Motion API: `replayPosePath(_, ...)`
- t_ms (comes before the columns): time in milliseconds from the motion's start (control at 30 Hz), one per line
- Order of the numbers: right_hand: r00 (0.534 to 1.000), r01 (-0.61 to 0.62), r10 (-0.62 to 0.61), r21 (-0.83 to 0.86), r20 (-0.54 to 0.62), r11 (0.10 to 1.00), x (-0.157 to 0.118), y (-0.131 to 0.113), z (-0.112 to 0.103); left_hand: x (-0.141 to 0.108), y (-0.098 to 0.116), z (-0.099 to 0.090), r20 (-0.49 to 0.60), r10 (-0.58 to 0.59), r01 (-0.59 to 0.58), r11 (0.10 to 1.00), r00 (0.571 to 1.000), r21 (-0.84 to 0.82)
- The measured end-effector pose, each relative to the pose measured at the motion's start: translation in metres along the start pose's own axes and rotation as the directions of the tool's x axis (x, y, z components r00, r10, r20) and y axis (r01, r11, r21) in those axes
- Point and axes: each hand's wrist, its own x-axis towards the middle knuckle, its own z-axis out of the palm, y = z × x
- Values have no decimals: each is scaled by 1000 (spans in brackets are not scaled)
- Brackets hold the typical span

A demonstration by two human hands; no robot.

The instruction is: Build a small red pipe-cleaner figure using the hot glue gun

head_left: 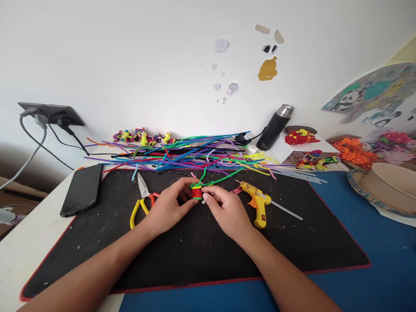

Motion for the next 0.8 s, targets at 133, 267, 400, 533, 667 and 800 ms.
replayPosePath(133,1000,3,-3,-15,-4,1000,0,0,-1,0,2,0,3,-6,6,1000,1000,-2)
replayPosePath(267,1000,12,-12,-16,-7,1000,0,0,0,0,2,0,4,-7,7,1000,1000,-14)
replayPosePath(400,1000,16,-17,-35,-10,999,-1,0,0,0,1,0,4,-7,7,1000,1000,-12)
replayPosePath(533,1000,19,-19,-45,-10,999,-1,0,0,0,2,0,8,-8,8,1000,1000,-9)
replayPosePath(667,1000,14,-14,-40,-6,999,-1,0,0,0,5,-1,2,-2,2,1000,1000,-5)
replayPosePath(800,1000,11,-12,-45,-7,999,-1,-2,-1,0,4,-1,2,-3,3,1000,1000,-1)
